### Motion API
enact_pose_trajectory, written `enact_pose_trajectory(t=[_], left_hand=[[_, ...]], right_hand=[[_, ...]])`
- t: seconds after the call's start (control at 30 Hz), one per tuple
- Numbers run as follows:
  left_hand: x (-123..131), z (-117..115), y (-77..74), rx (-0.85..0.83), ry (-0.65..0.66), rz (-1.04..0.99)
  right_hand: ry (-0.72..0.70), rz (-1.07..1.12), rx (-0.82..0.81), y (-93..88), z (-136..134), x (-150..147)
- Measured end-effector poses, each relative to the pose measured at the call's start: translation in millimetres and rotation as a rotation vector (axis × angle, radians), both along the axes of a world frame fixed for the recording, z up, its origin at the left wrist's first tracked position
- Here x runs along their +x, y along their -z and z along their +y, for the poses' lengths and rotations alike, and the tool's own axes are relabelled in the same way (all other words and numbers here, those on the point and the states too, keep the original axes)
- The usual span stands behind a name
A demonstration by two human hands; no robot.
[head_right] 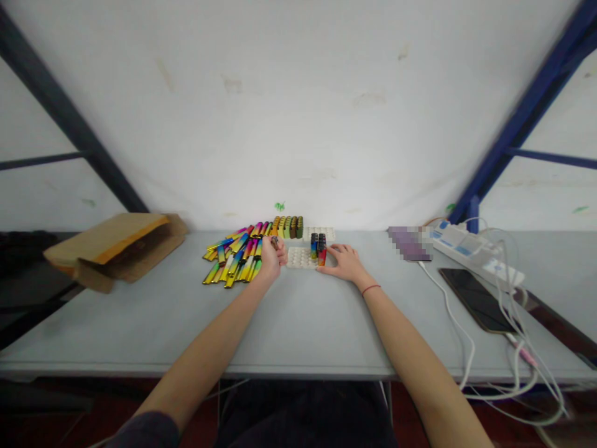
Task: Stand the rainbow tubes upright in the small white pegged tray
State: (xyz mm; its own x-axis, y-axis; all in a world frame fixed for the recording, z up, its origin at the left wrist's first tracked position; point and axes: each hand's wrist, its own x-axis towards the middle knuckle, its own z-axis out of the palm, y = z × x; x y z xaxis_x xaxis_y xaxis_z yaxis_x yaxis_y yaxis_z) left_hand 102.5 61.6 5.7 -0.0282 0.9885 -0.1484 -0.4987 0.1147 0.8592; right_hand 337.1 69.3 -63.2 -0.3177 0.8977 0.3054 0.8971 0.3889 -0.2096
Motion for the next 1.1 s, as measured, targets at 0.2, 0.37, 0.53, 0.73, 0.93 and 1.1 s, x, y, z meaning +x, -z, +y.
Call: enact_pose_trajectory(t=[0.2,0.37,0.53,0.73,0.93,1.1], left_hand=[[5,6,14.2,0.090,0.032,0.161],[7,5,26.4,0.498,-0.006,0.649],[3,4,28.0,0.735,0.022,0.935],[5,10,38.9,0.785,0.191,0.901],[7,6,41.9,0.805,0.175,0.979],[8,4,43.0,0.785,0.149,1.067]], right_hand=[[-0.003,-0.001,0.001,0.5,1,0],[0.000,-0.002,-0.013,0.2,0,-1],[0.005,-0.006,-0.029,-1.0,0,-1],[0.002,-0.019,-0.028,-2.9,-1,-2],[0.009,-0.023,-0.036,-3.3,-2,-2],[0.004,-0.023,-0.032,-1.4,0,-1]])
